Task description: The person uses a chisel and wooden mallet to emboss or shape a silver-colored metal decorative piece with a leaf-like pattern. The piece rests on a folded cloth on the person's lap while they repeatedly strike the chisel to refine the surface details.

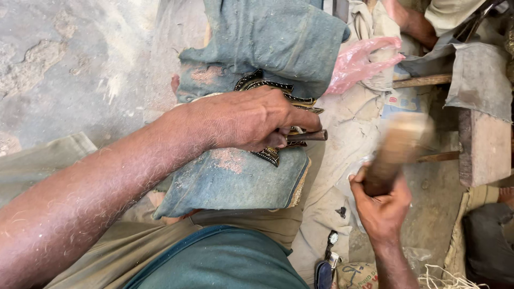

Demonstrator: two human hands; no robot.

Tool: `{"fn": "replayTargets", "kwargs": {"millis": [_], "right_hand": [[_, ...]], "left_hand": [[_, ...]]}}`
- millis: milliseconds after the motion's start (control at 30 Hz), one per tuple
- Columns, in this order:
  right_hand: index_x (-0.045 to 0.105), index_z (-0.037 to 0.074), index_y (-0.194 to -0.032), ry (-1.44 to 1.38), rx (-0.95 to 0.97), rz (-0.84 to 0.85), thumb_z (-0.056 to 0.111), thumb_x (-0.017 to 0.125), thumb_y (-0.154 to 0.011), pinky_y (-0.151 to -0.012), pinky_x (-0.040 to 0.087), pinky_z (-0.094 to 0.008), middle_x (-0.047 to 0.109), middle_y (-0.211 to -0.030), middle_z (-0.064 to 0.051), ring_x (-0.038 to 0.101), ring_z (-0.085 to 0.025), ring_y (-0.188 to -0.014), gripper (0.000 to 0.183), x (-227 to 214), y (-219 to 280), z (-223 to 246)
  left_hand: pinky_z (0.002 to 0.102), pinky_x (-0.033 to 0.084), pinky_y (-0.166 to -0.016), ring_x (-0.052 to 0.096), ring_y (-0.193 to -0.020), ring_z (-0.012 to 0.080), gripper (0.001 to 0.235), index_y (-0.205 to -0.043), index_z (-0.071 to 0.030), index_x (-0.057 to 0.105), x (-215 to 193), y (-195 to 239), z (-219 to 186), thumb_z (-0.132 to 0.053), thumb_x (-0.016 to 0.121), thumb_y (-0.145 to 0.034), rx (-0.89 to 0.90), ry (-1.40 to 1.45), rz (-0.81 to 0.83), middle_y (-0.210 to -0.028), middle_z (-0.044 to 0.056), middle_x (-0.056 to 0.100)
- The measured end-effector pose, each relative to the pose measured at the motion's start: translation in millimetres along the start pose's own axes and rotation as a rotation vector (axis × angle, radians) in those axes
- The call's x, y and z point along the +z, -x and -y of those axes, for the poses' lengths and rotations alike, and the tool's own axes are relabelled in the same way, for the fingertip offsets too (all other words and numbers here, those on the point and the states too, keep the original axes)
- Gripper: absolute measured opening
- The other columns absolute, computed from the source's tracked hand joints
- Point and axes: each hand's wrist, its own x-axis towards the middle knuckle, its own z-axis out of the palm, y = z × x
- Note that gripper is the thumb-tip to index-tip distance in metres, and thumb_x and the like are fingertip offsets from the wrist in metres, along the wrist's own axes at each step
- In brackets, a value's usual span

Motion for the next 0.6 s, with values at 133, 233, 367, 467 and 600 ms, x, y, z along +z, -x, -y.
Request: {"fn": "replayTargets", "kwargs": {"millis": [133,233,367,467,600], "right_hand": [[0.061,-0.001,-0.11,0.139,-0.055,0.004,-0.01,0.075,-0.082,-0.075,0.053,-0.032,0.065,-0.091,-0.007,0.063,-0.014,-0.082,0.032,1.1,-5.9,0.8],[0.06,0.002,-0.113,-0.135,-0.023,0.006,-0.005,0.075,-0.086,-0.081,0.055,-0.031,0.066,-0.097,-0.004,0.065,-0.013,-0.09,0.032,-1.6,-5.9,1.0],[0.064,-0.001,-0.11,0.339,-0.026,0.033,-0.013,0.076,-0.081,-0.071,0.051,-0.035,0.064,-0.083,-0.01,0.063,-0.018,-0.075,0.034,-2.0,-6.4,4.8],[0.059,0.004,-0.118,-0.292,0.001,-0.009,-0.003,0.075,-0.092,-0.089,0.056,-0.029,0.066,-0.103,-0.004,0.065,-0.012,-0.099,0.031,0.1,-5.5,7.7],[0.063,0.0,-0.112,0.15,-0.064,0.009,-0.01,0.074,-0.082,-0.078,0.053,-0.032,0.066,-0.093,-0.007,0.064,-0.015,-0.086,0.034,0.2,-8.4,9.2]], "left_hand": [[0.049,0.055,-0.075,0.073,-0.091,0.0355,0.052,-0.13,-0.013,0.061,0.0,6.6,1.3,-0.006,0.079,-0.082,0.08,0.036,-0.047,-0.092,0.013,0.075],[0.049,0.055,-0.074,0.073,-0.09,0.0337,0.054,-0.13,-0.016,0.06,-0.4,5.5,-0.5,-0.011,0.079,-0.081,-0.078,0.044,0.032,-0.087,0.012,0.075],[0.05,0.054,-0.073,0.074,-0.091,0.0336,0.052,-0.128,-0.014,0.058,-1.6,5.6,1.1,-0.009,0.079,-0.08,-0.076,0.039,0.033,-0.087,0.012,0.075],[0.05,0.054,-0.073,0.073,-0.089,0.0355,0.057,-0.131,-0.015,0.058,-1.4,7.7,1.5,-0.009,0.08,-0.079,-0.016,0.028,-0.021,-0.086,0.014,0.074],[0.051,0.054,-0.072,0.073,-0.09,0.034,0.052,-0.13,-0.015,0.058,-2.8,8.3,2.9,-0.009,0.078,-0.083,-0.059,0.061,0.047,-0.087,0.012,0.075]]}}
